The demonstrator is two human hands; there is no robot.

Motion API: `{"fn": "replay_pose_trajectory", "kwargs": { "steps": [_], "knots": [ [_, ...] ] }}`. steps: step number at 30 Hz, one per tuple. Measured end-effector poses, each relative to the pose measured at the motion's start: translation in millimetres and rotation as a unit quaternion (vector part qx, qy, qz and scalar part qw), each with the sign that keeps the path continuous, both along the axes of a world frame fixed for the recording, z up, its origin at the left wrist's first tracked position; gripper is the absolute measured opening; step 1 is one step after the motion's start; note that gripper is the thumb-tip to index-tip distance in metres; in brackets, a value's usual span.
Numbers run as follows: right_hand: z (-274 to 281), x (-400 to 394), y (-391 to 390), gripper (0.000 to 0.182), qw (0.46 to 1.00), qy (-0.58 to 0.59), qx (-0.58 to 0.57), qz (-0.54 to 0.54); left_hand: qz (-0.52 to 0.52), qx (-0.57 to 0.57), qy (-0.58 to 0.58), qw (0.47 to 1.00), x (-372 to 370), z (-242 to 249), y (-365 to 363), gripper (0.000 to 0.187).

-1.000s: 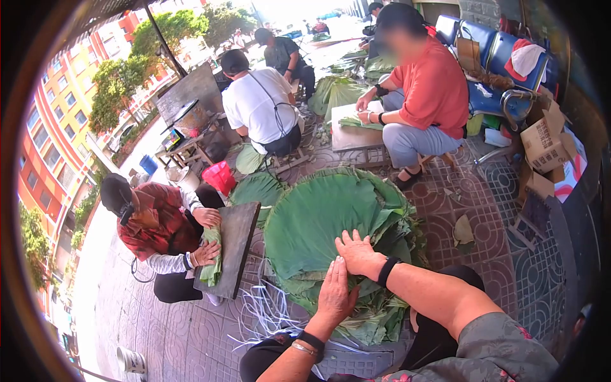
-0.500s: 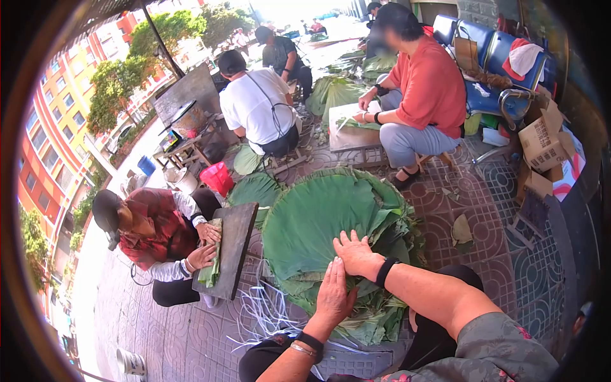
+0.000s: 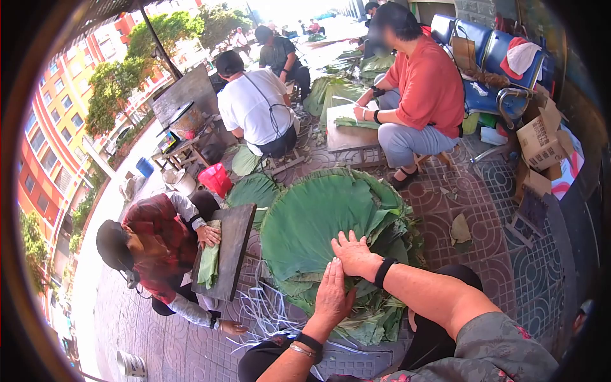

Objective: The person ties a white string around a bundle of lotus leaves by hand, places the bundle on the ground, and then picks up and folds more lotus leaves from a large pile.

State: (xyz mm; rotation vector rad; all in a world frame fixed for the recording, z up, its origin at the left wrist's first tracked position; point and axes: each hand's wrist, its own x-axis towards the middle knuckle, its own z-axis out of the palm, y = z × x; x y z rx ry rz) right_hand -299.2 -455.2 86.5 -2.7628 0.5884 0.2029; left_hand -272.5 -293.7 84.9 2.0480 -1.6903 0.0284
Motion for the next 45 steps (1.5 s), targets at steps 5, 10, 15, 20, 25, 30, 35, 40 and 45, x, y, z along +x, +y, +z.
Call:
{"fn": "replay_pose_trajectory", "kwargs": {
  "steps": [5, 10, 15, 20, 25, 30, 35, 40, 45],
  "knots": [
    [-2.5, -0.6, 0.8, 0.067, 1.000, -0.008, -0.001, 0.001, -0.004, -0.005, -0.005, 1.000, 0.7, -2.4, 0.4, 0.085],
    [2.4, -1.8, 0.9, 0.066, 1.000, -0.009, 0.000, 0.000, -0.008, -0.010, -0.003, 1.000, 0.3, -0.3, 0.3, 0.085],
    [4.7, -0.7, 1.1, 0.067, 1.000, 0.000, 0.001, -0.002, -0.005, -0.008, -0.006, 1.000, 0.5, -1.2, -0.1, 0.085],
    [0.4, -1.0, 1.3, 0.067, 1.000, 0.000, -0.002, -0.002, -0.002, -0.006, -0.004, 1.000, 0.0, -2.6, 0.4, 0.086],
    [0.6, -0.2, 1.0, 0.066, 1.000, 0.004, -0.002, -0.002, -0.005, -0.021, 0.004, 1.000, 0.4, -3.9, -0.3, 0.088],
    [-4.7, 0.3, 1.4, 0.064, 1.000, -0.009, -0.012, -0.005, -0.005, -0.021, 0.005, 1.000, 0.0, -5.2, -0.5, 0.088],
    [1.0, -0.5, 1.3, 0.066, 1.000, -0.003, 0.002, -0.005, -0.004, -0.005, -0.009, 1.000, -0.4, -2.3, -0.2, 0.086],
    [3.6, -0.9, 1.7, 0.066, 1.000, 0.000, 0.000, -0.004, -0.007, -0.028, 0.002, 1.000, 0.3, -6.2, -0.7, 0.087],
    [-2.4, -0.7, 1.2, 0.066, 1.000, -0.012, -0.009, -0.004, -0.010, -0.025, 0.001, 1.000, -0.6, -4.2, -0.7, 0.088]
  ]
}}
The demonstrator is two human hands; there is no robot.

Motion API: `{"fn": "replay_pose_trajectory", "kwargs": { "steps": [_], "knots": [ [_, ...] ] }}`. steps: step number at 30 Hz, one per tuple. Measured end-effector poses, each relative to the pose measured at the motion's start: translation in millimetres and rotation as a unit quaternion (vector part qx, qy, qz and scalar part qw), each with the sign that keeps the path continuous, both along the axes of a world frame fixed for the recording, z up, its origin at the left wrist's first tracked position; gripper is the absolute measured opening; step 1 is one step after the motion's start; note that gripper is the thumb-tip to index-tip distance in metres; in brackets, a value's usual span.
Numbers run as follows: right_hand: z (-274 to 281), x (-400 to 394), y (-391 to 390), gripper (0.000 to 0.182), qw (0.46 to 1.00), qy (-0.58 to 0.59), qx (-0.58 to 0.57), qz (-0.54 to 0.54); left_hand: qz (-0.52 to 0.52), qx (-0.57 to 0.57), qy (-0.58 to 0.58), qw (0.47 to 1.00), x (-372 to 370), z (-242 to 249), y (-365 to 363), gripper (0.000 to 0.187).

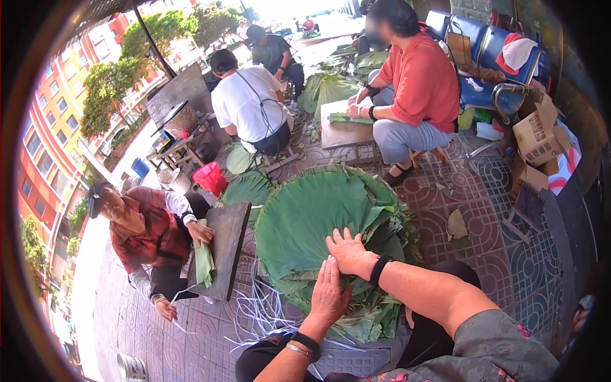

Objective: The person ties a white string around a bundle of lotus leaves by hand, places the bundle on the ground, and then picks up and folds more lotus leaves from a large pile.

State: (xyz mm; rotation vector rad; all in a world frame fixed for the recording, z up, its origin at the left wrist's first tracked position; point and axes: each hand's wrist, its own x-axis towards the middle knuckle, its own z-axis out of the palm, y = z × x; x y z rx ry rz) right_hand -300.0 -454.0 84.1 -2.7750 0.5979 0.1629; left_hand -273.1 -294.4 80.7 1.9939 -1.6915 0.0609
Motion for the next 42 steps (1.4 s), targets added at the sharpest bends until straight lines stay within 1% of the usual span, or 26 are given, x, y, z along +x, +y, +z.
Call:
{"fn": "replay_pose_trajectory", "kwargs": {
  "steps": [4, 7, 13, 19, 25, 28, 31, 42],
  "knots": [
    [2.4, -0.7, 0.0, 0.067, 1.000, 0.007, 0.005, 0.002, -0.001, 0.000, 0.000, 1.000, 0.3, -2.0, 0.6, 0.088],
    [-2.4, -0.1, 1.3, 0.064, 1.000, -0.005, -0.009, -0.004, 0.000, 0.004, 0.001, 1.000, 0.0, -1.6, 0.5, 0.088],
    [2.4, -0.1, -0.3, 0.067, 1.000, 0.017, 0.010, 0.001, -0.003, 0.006, 0.002, 1.000, 0.1, -1.7, 0.4, 0.088],
    [1.8, -0.1, 0.1, 0.067, 1.000, 0.014, 0.003, 0.001, 0.002, 0.009, 0.007, 1.000, 0.0, -2.0, 0.9, 0.089],
    [-3.3, 0.1, 0.9, 0.064, 1.000, -0.005, -0.010, -0.002, 0.005, 0.013, 0.006, 1.000, 0.0, -2.5, 0.6, 0.090],
    [-1.3, -0.2, 1.7, 0.064, 1.000, -0.005, -0.009, -0.003, 0.009, 0.033, 0.000, 0.999, 0.0, -2.2, 1.3, 0.088],
    [4.8, -0.2, 0.5, 0.067, 1.000, 0.016, 0.004, 0.001, 0.009, 0.033, 0.006, 0.999, -0.4, -0.1, 1.3, 0.088],
    [-4.0, 1.3, 0.8, 0.065, 1.000, -0.005, -0.005, -0.005, 0.003, 0.019, 0.001, 1.000, 0.3, -2.9, 0.1, 0.088]
  ]
}}
